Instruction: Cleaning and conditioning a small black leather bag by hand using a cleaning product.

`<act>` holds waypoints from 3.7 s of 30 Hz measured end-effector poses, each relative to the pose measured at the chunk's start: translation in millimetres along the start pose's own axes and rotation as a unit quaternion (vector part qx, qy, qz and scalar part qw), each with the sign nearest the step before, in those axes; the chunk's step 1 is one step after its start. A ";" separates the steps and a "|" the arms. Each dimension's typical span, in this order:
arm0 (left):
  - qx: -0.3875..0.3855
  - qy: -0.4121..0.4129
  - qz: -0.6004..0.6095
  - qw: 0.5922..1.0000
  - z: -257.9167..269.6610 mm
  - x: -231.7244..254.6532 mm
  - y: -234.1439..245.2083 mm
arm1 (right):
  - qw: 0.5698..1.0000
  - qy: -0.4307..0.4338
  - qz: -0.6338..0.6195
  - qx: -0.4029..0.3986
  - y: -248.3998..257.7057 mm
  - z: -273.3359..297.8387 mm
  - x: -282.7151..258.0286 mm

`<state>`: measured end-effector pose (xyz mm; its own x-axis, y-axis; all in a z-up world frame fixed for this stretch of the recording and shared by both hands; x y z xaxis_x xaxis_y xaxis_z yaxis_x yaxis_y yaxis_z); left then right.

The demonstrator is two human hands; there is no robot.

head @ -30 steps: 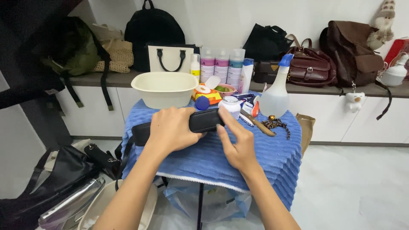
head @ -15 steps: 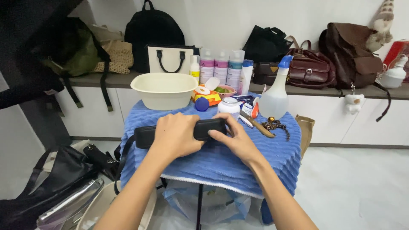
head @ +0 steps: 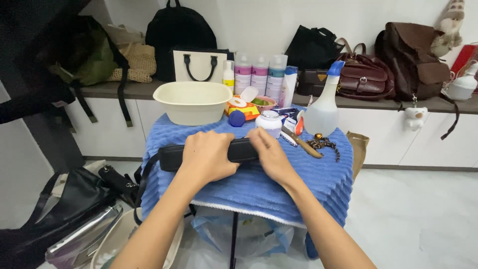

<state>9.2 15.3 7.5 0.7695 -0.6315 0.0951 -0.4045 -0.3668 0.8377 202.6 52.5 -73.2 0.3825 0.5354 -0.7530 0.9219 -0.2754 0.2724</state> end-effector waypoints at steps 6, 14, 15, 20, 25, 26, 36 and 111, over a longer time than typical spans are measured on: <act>0.009 0.001 0.001 1.000 2.1 -3.3 -3.6 | 0.999 0.000 0.005 -0.039 5.0 16.5 -2.7; 0.011 -0.015 0.003 1.000 4.7 -3.1 -9.5 | 1.000 0.008 -0.002 -0.025 2.5 7.1 -10.0; 0.011 -0.017 0.002 1.000 5.2 -3.9 -9.6 | 0.998 0.021 0.017 -0.054 4.4 12.0 -16.6; 0.017 -0.017 0.003 1.000 3.5 -3.7 -11.1 | 0.998 -0.005 0.054 -0.027 -0.5 15.5 -8.1; 0.009 -0.020 0.005 1.000 2.8 -3.9 -6.8 | 1.000 0.000 0.015 -0.002 -0.1 17.5 -24.3; 0.007 -0.013 0.004 1.000 2.5 -4.3 -5.5 | 0.999 0.018 0.032 -0.033 1.1 18.4 -14.9; 0.014 -0.011 -0.010 1.000 -3.9 -9.1 -19.6 | 0.990 0.018 0.136 0.041 -11.7 18.9 -35.9; 0.382 -0.133 0.128 0.905 -24.7 -79.0 -113.0 | 0.753 0.472 0.446 0.111 -34.9 37.5 -75.8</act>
<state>6.4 123.5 -81.4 0.4968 -0.8677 0.0152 -0.8551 -0.4864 0.1795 139.0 -8.4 -48.1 0.8132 0.3580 0.4589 0.2792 -0.9318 0.2321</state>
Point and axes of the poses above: each hand's wrist, its own z-axis away from the middle knuckle, its own y-axis out of the back of the hand, x = y × z, the point moved 2 cm from there along -z, towards the middle knuckle, and after that the axes turned 3 degrees about x, right-handed, at the moved point
